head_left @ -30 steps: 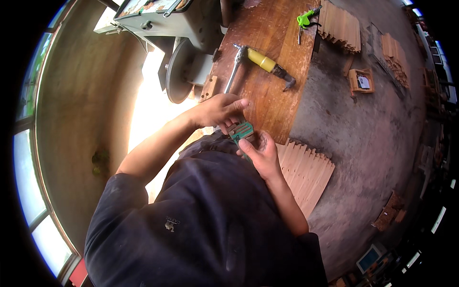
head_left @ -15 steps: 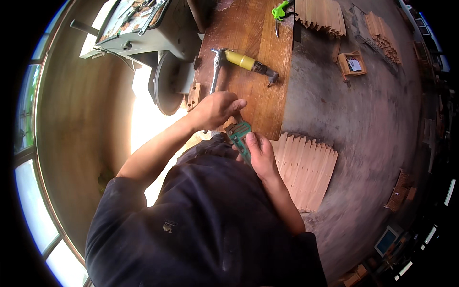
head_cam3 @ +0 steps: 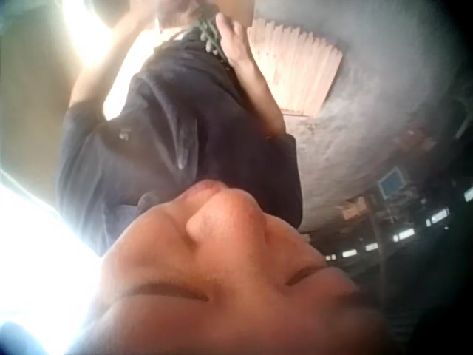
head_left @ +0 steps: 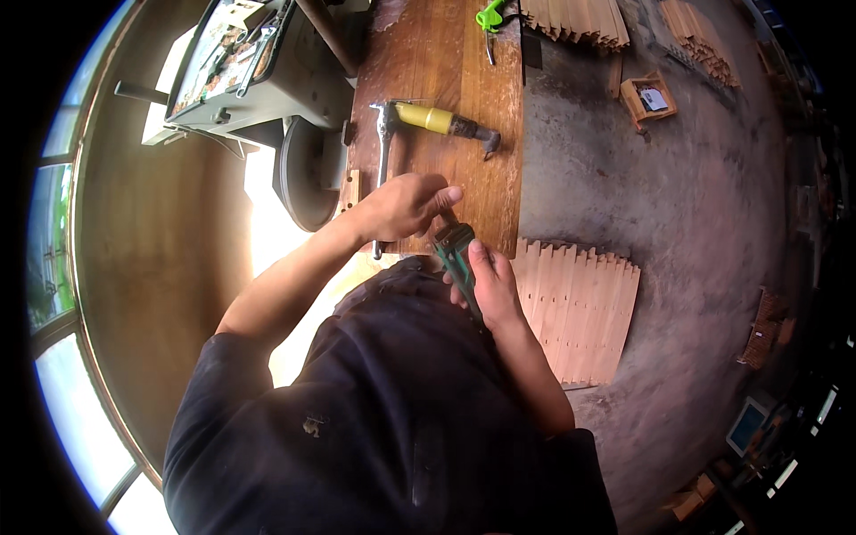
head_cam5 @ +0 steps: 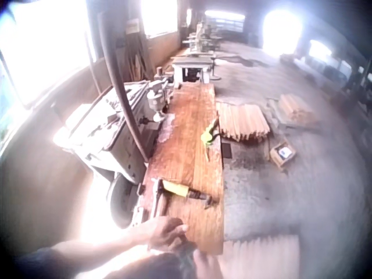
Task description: The person uses a hammer and a wrench to strike and adjust a metal tool held in a green clamp on a wooden workbench. The person repeatedly hits the tool with the hammer and uses the wrench to tighten or loosen parts of the tool.
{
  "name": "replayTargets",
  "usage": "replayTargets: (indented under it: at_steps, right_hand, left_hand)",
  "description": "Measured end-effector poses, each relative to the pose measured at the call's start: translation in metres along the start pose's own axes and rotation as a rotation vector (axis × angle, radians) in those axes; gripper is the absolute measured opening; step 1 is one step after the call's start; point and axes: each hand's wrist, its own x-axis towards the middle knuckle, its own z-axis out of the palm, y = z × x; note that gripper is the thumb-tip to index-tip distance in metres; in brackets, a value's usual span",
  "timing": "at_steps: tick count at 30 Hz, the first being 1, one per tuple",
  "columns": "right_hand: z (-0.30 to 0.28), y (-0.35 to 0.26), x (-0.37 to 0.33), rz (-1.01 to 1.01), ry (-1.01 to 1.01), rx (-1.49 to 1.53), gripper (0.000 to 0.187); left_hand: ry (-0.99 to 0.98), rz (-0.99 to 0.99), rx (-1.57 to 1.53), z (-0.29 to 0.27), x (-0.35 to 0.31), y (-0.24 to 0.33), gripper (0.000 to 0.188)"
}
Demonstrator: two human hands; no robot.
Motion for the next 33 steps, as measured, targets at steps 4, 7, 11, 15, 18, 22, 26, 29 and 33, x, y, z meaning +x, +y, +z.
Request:
replayTargets:
  at_steps: [4, 7, 11, 15, 18, 22, 26, 29, 33]
  right_hand:
    - [-0.005, -0.002, 0.012, -0.016, 0.023, 0.026, 0.05]
    - [-0.005, 0.004, 0.03, -0.045, 0.056, 0.152, 0.052]
    - [-0.006, 0.006, 0.057, 0.038, 0.17, 0.272, 0.046]
    - [-0.004, 0.017, 0.089, 0.077, 0.235, 0.435, 0.045]
    - [0.008, 0.021, 0.104, 0.069, 0.298, 0.527, 0.045]
    - [0.02, 0.029, 0.12, 0.023, 0.361, 0.611, 0.048]
    - [0.02, 0.037, 0.141, -0.025, 0.303, 0.7, 0.047]
    - [0.025, 0.026, 0.15, -0.134, 0.267, 0.693, 0.052]
    - [0.021, 0.027, 0.161, -0.22, 0.221, 0.71, 0.047]
  left_hand:
    - [0.079, 0.16, 0.135, -0.004, 0.02, -0.01, 0.053]
    - [0.313, 0.197, 0.341, -0.013, 0.049, -0.004, 0.044]
    - [0.342, 0.426, 0.815, -0.056, 0.101, -0.018, 0.06]
    - [0.06, 0.361, 0.93, -0.056, 0.141, -0.036, 0.062]
    - [0.129, 0.356, 0.99, -0.046, 0.161, -0.053, 0.037]
    - [0.129, 0.332, 0.922, -0.049, 0.158, -0.035, 0.024]
    - [0.094, 0.396, 0.855, -0.055, 0.152, -0.029, 0.023]
    - [0.123, 0.427, 0.807, -0.055, 0.151, -0.035, 0.032]
    - [0.149, 0.403, 0.686, -0.054, 0.15, -0.032, 0.048]
